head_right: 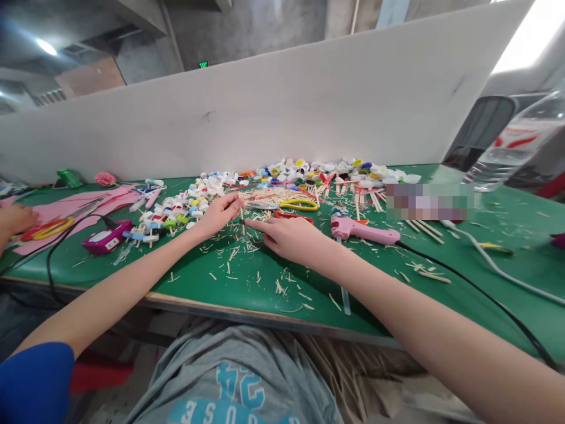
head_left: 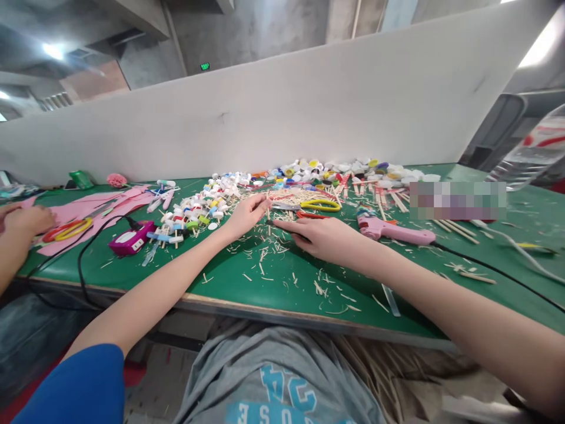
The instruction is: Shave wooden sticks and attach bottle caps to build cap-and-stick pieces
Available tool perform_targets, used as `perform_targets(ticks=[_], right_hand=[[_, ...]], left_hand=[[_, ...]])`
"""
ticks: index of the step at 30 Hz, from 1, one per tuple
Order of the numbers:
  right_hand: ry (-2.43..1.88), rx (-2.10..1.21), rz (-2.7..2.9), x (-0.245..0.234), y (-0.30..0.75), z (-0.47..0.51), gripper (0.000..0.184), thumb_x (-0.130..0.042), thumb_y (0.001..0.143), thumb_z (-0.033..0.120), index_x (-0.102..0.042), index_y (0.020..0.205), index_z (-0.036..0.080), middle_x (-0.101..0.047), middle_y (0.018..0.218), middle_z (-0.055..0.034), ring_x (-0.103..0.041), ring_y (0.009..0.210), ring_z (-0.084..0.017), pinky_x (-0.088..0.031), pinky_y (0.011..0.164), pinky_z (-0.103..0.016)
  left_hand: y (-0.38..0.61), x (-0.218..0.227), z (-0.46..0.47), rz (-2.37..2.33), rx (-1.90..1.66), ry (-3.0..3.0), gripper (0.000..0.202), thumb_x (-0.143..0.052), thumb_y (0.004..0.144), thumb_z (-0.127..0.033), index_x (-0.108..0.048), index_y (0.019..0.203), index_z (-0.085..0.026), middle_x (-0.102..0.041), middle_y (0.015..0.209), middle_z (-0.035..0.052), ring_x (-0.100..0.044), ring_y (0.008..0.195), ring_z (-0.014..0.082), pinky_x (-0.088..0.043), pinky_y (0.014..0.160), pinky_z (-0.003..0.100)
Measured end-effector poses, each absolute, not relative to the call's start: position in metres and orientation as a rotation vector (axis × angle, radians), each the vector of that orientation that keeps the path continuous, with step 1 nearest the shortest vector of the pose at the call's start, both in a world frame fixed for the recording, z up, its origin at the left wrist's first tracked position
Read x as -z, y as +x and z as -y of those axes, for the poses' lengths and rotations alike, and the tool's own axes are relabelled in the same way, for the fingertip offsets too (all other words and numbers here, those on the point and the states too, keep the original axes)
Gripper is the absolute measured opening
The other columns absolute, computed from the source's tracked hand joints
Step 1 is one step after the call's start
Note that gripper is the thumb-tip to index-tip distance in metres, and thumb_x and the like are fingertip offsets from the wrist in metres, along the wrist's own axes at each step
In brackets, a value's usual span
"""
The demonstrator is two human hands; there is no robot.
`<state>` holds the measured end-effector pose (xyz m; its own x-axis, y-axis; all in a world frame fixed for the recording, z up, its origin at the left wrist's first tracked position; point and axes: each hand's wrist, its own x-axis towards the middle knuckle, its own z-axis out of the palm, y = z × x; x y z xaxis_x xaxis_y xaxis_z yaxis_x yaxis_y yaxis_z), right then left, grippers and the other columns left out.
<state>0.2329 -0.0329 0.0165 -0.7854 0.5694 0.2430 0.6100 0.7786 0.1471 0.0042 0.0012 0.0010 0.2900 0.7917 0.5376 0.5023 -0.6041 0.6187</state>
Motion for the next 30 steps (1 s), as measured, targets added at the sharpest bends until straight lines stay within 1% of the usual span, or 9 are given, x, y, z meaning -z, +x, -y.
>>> perform_targets(ticks=[3,6,9,11,18,23,25,28,30], right_hand=[[-0.906,0.338,2.796,-0.0153,0.2320,0.0305,0.053,-0.038,0.092,0.021,-0.040,0.145,0.030,-0.068,0.096,-0.0048,-0.061,0.072,-0.016,-0.034,0.055,-0.026],[-0.855,0.301,2.809,-0.0145,0.2296,0.0265,0.052,-0.040,0.091,0.023,-0.043,0.143,0.029,-0.068,0.086,-0.0033,-0.059,0.067,-0.014,-0.035,0.056,-0.026],[-0.847,0.302,2.830,-0.0145,0.2265,0.0237,0.053,-0.042,0.090,0.022,-0.044,0.142,0.030,-0.066,0.076,-0.0020,-0.055,0.059,-0.013,-0.032,0.054,-0.026],[-0.836,0.294,2.840,-0.0149,0.2252,0.0235,0.053,-0.043,0.089,0.022,-0.045,0.142,0.030,-0.065,0.073,-0.0017,-0.054,0.058,-0.013,-0.031,0.053,-0.025],[-0.844,0.270,2.869,-0.0147,0.2278,0.0266,0.050,-0.043,0.090,0.025,-0.047,0.139,0.035,-0.066,0.079,-0.0019,-0.056,0.063,-0.014,-0.027,0.052,-0.026],[-0.927,0.414,2.785,-0.0149,0.2300,0.0282,0.054,-0.037,0.092,0.024,-0.038,0.145,0.034,-0.066,0.091,-0.0036,-0.054,0.062,-0.013,-0.021,0.049,-0.027],[-0.940,0.436,2.790,-0.0155,0.2295,0.0283,0.055,-0.037,0.092,0.023,-0.036,0.146,0.033,-0.066,0.095,-0.0044,-0.055,0.064,-0.014,-0.020,0.048,-0.027],[-0.919,0.386,2.801,-0.0160,0.2275,0.0278,0.055,-0.038,0.092,0.023,-0.037,0.146,0.032,-0.067,0.094,-0.0040,-0.057,0.067,-0.015,-0.022,0.050,-0.026],[-0.912,0.346,2.815,-0.0163,0.2259,0.0274,0.055,-0.039,0.091,0.024,-0.039,0.145,0.033,-0.067,0.087,-0.0030,-0.055,0.065,-0.015,-0.023,0.050,-0.026]], left_hand=[[0.0044,-0.0013,-0.0008,-1.178,-1.237,2.229,0.033,-0.042,0.095,-0.043,-0.049,0.073,-0.020,-0.042,0.056,-0.0032,-0.040,0.053,0.0110,-0.034,0.055,0.028],[0.0024,-0.0011,-0.0008,-1.190,-1.252,2.213,0.034,-0.042,0.095,-0.044,-0.046,0.071,-0.020,-0.041,0.057,-0.0031,-0.038,0.053,0.0109,-0.032,0.054,0.028],[0.0018,-0.0022,0.0010,-1.199,-1.256,2.212,0.032,-0.044,0.095,-0.042,-0.046,0.071,-0.020,-0.040,0.057,-0.0029,-0.038,0.053,0.0111,-0.031,0.053,0.028],[0.0036,-0.0034,0.0027,-1.196,-1.246,2.223,0.031,-0.046,0.094,-0.041,-0.047,0.071,-0.020,-0.042,0.058,-0.0023,-0.038,0.054,0.0115,-0.031,0.053,0.028],[0.0079,-0.0014,-0.0002,-1.175,-1.247,2.217,0.034,-0.045,0.094,-0.046,-0.044,0.070,-0.021,-0.041,0.058,-0.0026,-0.038,0.052,0.0112,-0.032,0.053,0.028],[0.0035,0.0011,-0.0042,-1.188,-1.268,2.197,0.036,-0.045,0.094,-0.048,-0.043,0.069,-0.022,-0.040,0.057,-0.0028,-0.038,0.051,0.0111,-0.034,0.053,0.028],[0.0022,0.0014,-0.0048,-1.194,-1.272,2.194,0.036,-0.045,0.094,-0.048,-0.043,0.069,-0.021,-0.041,0.057,-0.0028,-0.038,0.051,0.0111,-0.034,0.053,0.028],[0.0004,0.0014,-0.0048,-1.205,-1.277,2.192,0.037,-0.045,0.094,-0.047,-0.041,0.067,-0.021,-0.040,0.057,-0.0029,-0.037,0.052,0.0110,-0.033,0.054,0.029],[-0.0006,0.0012,-0.0040,-1.215,-1.281,2.190,0.038,-0.045,0.094,-0.046,-0.040,0.066,-0.021,-0.039,0.056,-0.0030,-0.036,0.052,0.0108,-0.032,0.054,0.029]])
